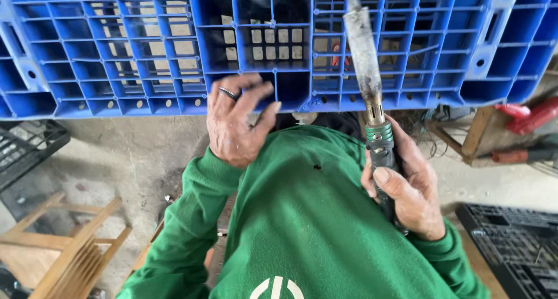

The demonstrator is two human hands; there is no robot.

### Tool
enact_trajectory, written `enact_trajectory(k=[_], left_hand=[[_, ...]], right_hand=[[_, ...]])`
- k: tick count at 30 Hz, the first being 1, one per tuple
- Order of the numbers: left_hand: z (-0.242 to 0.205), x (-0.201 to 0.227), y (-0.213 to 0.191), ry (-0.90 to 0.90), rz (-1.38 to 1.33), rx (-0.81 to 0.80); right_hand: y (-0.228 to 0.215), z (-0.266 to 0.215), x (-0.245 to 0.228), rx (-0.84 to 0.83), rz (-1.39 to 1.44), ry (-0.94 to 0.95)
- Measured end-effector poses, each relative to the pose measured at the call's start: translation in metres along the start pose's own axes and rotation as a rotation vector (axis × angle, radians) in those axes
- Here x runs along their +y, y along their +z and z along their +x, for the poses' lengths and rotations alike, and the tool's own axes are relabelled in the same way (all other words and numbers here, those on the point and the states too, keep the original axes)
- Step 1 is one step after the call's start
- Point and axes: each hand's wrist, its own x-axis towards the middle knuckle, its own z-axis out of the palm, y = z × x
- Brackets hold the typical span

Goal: The person modifies a blue plastic crate by cutting sections with a hand saw, then smoothing and shaping the edges using a soldering iron and pliers. The person works on the crate's grid structure, removing plastic and refining the cut areas.

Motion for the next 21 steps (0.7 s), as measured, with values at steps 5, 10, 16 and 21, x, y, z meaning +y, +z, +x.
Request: enact_trajectory(k=[5,10,16,21], left_hand=[[-0.029,0.043,0.006,-0.283,-0.701,-0.494],[-0.053,0.077,0.045,-0.657,-1.425,-0.67],[-0.075,0.095,0.064,-0.653,-1.652,-0.649],[-0.081,0.121,0.058,-0.587,-1.647,-0.658]], right_hand=[[0.048,-0.033,0.036,0.23,-0.049,-0.164],[0.064,-0.052,0.064,0.391,0.015,-0.328],[0.053,-0.07,0.08,0.292,0.061,-0.522],[0.049,-0.095,0.089,0.31,-0.003,-0.633]])
